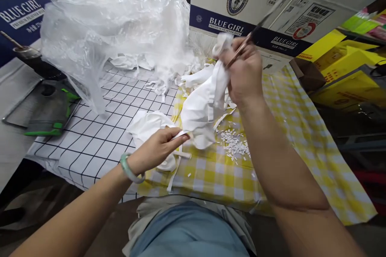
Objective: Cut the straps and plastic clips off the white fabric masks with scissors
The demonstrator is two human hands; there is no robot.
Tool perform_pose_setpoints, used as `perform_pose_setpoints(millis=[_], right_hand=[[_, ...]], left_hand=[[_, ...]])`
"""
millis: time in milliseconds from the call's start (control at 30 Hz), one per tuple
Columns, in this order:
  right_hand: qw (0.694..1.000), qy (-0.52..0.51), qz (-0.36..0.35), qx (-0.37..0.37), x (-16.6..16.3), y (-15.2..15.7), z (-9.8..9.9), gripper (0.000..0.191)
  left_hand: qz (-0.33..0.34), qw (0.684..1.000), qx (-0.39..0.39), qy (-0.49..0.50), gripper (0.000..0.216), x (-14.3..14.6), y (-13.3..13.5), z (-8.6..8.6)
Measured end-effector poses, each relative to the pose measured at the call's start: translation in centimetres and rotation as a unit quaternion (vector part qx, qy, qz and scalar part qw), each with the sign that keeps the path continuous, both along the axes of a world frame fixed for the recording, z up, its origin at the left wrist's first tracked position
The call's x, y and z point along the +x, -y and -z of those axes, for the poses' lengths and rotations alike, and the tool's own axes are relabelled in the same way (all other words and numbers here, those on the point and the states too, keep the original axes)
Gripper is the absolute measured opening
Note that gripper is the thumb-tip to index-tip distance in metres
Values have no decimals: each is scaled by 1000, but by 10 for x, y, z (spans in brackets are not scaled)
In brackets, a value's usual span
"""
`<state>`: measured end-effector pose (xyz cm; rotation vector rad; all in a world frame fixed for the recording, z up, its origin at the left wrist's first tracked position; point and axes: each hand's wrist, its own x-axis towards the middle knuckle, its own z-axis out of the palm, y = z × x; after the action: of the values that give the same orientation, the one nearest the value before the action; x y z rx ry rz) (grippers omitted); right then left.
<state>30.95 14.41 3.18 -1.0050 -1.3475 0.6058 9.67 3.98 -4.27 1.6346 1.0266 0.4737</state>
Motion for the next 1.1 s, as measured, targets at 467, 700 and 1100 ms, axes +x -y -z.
perform_pose_setpoints(millis=[467, 700, 1100], right_hand=[[916, -100, -280, -270, -39, 113, 122, 30], [864, -267, -254, -344, -41, 137, 132, 42], [903, 283, -97, -309, 49, 196, 103, 36]], left_hand=[[-81, 974, -170, 122, 34, -28, 31, -3], [-44, 977, 45, 206, 25, 22, 21, -10], [-77, 969, -40, 230, 30, 83, 41, 36]])
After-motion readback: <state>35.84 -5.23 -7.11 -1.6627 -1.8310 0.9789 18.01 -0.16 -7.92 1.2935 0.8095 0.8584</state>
